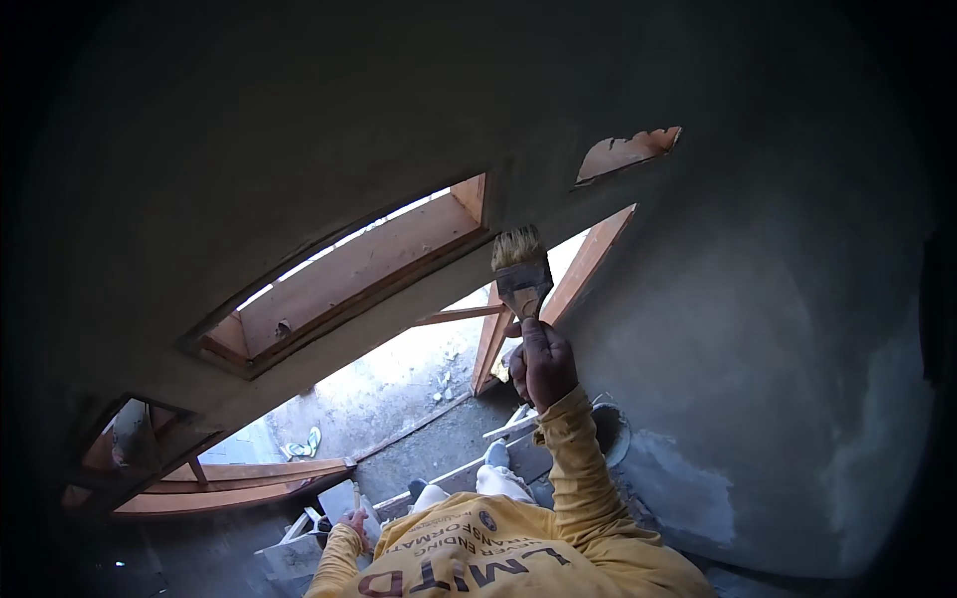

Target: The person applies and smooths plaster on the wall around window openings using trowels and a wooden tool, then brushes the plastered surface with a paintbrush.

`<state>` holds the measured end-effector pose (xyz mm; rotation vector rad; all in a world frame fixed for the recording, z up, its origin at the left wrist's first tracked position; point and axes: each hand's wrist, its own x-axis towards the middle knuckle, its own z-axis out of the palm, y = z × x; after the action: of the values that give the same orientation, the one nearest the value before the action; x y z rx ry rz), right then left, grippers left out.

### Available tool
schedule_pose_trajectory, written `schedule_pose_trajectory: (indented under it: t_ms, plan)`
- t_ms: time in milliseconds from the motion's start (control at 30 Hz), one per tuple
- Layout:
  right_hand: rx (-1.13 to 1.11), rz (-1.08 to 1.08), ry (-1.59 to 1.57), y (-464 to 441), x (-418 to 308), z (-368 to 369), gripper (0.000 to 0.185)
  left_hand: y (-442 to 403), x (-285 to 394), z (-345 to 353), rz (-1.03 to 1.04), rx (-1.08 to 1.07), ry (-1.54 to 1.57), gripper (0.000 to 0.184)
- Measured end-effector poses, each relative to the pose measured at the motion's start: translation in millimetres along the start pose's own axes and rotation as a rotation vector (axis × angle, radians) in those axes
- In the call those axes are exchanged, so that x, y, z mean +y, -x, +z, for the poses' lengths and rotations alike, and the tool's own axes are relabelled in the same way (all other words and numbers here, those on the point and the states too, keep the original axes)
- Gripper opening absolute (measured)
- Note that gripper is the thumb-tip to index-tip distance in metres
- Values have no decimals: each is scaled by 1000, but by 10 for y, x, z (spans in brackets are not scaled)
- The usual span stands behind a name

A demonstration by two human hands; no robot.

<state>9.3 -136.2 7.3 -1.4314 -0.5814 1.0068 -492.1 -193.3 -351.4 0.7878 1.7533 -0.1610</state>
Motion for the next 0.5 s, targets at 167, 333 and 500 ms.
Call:
schedule_pose_trajectory:
  t_ms: [167,333,500]
  plan:
    - [-58,149,-343,-100,-4,187,40,49,-6,-2,-39,-14,-6,43]
    - [-165,302,-276,-271,-103,352,43,62,-53,-71,47,1,-29,46]
    - [-654,311,-94,45,9,726,41,30,-82,-48,17,-17,-36,47]
